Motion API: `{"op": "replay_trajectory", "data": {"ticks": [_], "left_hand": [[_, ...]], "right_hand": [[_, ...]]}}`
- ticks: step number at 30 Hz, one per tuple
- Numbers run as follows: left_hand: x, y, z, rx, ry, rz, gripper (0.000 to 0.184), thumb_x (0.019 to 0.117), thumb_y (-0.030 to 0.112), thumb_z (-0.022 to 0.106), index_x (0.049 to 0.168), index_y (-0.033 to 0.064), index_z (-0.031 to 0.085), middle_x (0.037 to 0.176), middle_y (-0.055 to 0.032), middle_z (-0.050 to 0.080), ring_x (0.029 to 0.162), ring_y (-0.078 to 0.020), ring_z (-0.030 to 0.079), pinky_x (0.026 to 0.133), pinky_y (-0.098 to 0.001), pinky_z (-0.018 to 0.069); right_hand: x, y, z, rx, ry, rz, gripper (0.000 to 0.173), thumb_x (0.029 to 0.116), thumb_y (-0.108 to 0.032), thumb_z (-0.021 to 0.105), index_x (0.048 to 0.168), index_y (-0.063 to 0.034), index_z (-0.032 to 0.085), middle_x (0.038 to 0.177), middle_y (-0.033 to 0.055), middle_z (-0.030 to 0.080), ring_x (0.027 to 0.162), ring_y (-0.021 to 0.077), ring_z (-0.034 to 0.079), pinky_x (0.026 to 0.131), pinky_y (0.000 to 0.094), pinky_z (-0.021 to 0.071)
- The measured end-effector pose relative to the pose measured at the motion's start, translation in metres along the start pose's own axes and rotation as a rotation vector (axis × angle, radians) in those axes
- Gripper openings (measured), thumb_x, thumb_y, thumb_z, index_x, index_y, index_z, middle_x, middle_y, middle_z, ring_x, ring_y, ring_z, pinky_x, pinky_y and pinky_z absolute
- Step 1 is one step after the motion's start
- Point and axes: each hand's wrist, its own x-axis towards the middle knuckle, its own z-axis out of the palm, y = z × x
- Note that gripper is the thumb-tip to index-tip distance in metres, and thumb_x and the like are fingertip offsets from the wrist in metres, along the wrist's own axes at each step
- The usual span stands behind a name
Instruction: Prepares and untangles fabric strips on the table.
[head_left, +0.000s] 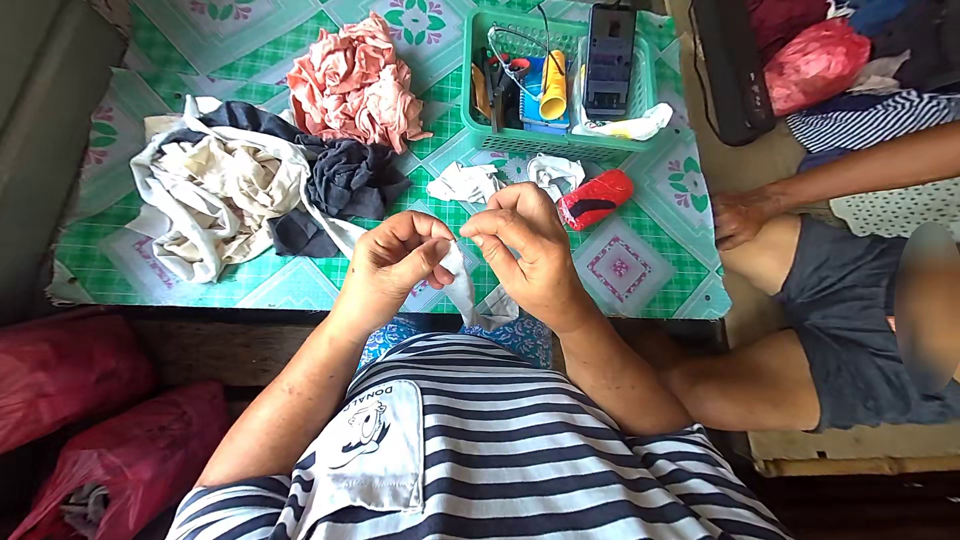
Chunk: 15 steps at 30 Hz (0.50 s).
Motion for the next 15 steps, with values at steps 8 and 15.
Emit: {"op": "replay_trajectory", "data": {"ticks": [8,15], "left_hand": [[-0.0002,-0.0005,0.0009,-0.010,-0.014,0.001,0.009,0.1008,0.007,0.059,0.106,0.0094,0.066,0.084,0.0011,0.071,0.068,-0.0067,0.069,0.064,-0.0219,0.0604],[-0.0005,-0.0008,0.0018,-0.015,-0.025,-0.011,0.008,0.1006,0.008,0.059,0.105,0.0097,0.066,0.084,0.0012,0.071,0.068,-0.0067,0.069,0.063,-0.0221,0.0602]], "right_hand": [[-0.0012,0.0001,0.0005,0.038,-0.006,0.005,0.014,0.0975,-0.005,0.062,0.100,-0.0055,0.076,0.100,0.0120,0.059,0.099,0.0205,0.056,0.089,0.0339,0.0469],[-0.0027,-0.0001,-0.0007,0.042,-0.010,0.003,0.014,0.0972,-0.005,0.063,0.101,-0.0062,0.077,0.100,0.0111,0.059,0.099,0.0203,0.056,0.089,0.0344,0.0463]]}}
